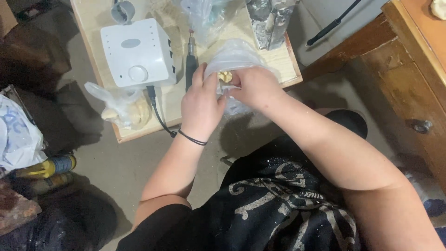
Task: The person retrieves a yellow wax material from a plastic bag and places it on a table. They then pick up a metal dental articulator with a blue upper mold and attach a pink lower mold to it. Finally, they place a small red wax piece onto the lower mold and press the two halves together.
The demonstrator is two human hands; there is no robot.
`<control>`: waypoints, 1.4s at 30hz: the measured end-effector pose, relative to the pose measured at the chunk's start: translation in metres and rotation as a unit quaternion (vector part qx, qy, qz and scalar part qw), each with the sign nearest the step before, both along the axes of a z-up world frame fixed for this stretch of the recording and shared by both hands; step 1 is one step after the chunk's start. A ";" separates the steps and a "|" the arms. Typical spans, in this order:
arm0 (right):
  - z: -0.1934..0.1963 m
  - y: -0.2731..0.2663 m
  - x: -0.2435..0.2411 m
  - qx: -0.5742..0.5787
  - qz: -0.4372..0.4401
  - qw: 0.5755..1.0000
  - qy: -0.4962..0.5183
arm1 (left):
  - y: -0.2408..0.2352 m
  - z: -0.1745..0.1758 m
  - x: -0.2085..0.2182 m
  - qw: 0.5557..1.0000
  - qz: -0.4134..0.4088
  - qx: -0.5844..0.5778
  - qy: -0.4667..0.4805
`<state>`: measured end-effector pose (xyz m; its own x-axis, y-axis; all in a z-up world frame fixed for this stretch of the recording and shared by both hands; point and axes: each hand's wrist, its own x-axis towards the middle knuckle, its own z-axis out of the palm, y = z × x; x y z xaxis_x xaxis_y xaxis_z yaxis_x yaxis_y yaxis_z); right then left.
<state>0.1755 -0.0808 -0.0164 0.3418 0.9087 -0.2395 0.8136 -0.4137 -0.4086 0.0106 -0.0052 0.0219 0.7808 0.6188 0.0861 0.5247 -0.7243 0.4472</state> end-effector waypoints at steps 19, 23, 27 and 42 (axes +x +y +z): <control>0.081 -0.085 0.044 0.383 -0.200 0.758 0.489 | 0.027 -0.035 0.029 1.000 0.020 -0.013 0.010; 0.113 -0.164 0.069 0.444 -0.230 0.759 0.417 | 0.034 -0.050 0.034 0.998 -0.008 0.058 -0.013; 0.124 -0.272 0.107 0.516 -0.280 0.776 0.230 | 0.046 -0.068 0.031 0.982 -0.018 0.187 -0.036; 0.054 -0.481 0.170 0.146 -0.461 0.791 -0.374 | 0.063 -0.058 0.058 0.978 -0.110 0.151 0.097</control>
<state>0.3453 -0.5614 0.0373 0.8391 0.1688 0.5170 0.2798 -0.9492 -0.1441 0.0691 0.0576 -0.0358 0.9119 0.4033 0.0760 0.3952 -0.9128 0.1025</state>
